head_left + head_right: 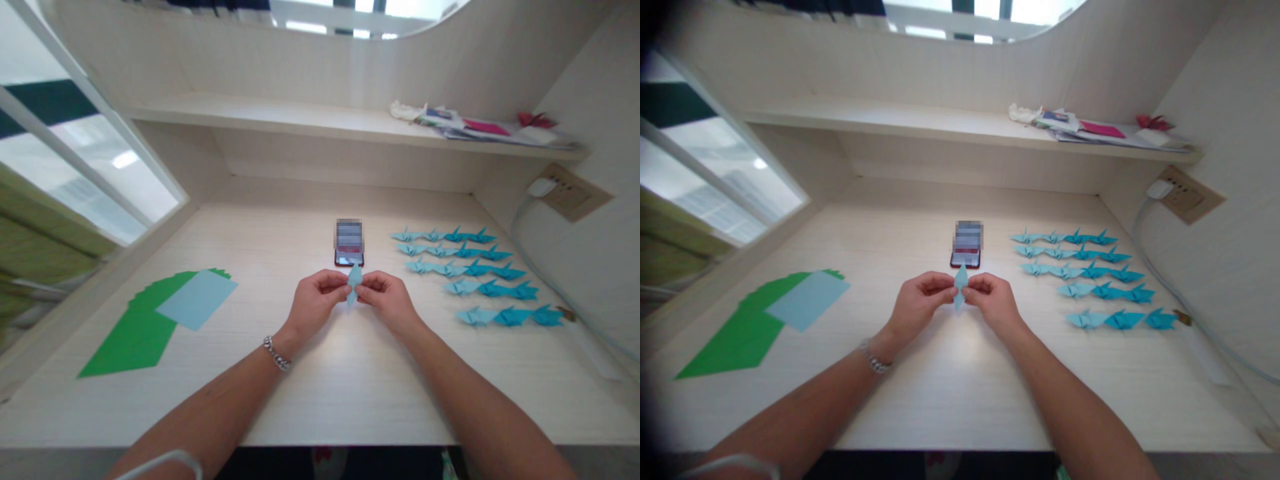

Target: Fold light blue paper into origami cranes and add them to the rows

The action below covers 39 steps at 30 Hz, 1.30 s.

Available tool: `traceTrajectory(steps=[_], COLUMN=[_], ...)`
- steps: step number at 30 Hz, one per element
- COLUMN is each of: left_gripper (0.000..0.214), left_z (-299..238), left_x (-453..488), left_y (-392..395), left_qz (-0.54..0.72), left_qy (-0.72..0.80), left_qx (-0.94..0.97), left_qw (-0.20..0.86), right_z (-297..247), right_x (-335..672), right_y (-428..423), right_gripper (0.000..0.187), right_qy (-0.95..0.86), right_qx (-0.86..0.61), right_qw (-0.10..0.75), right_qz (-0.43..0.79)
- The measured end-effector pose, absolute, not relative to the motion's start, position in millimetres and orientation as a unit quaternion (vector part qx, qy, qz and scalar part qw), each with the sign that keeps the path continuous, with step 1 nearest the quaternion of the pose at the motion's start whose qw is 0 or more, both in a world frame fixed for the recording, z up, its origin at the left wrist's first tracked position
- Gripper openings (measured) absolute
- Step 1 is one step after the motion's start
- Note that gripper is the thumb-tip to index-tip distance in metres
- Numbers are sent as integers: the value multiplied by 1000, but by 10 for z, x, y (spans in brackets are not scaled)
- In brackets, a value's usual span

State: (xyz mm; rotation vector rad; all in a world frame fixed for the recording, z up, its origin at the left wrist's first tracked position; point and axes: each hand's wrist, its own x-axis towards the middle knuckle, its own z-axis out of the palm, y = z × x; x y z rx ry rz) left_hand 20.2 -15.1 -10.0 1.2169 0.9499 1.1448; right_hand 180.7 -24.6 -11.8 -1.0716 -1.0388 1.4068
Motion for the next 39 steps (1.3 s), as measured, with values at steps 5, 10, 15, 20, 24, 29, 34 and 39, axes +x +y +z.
traceTrajectory(steps=[5, 10, 15, 20, 24, 29, 34, 39], left_gripper=[22, 18, 15, 15, 13, 10, 9, 10], left_z=[-114, -91, -58, -16, 1, -10, -41, -65], left_x=[184, 170, 178, 187, 197, 193, 162, 155], left_y=[-145, -134, -148, -157, -157, -158, -137, -120], left_qz=[476, 452, 431, 427, 441, 445, 444, 435], left_qy=[400, 414, 414, 410, 396, 369, 387, 393], left_qx=[549, 561, 544, 516, 466, 451, 498, 525], left_qw=[559, 557, 589, 619, 657, 680, 637, 617], right_z=[-105, -95, -70, -52, -53, -21, 10, -25], right_x=[1803, 1801, 1809, 1822, 1832, 1855, 1864, 1852], right_y=[-254, -259, -264, -273, -276, -284, -289, -278], right_gripper=[23, 22, 22, 22, 22, 21, 18, 23], right_qy=[-460, -486, -479, -448, -401, -392, -389, -425], right_qx=[-461, -477, -482, -471, -447, -423, -425, -465], right_qw=[505, 487, 489, 491, 505, 501, 487, 493], right_qz=[567, 547, 546, 580, 620, 645, 656, 600])
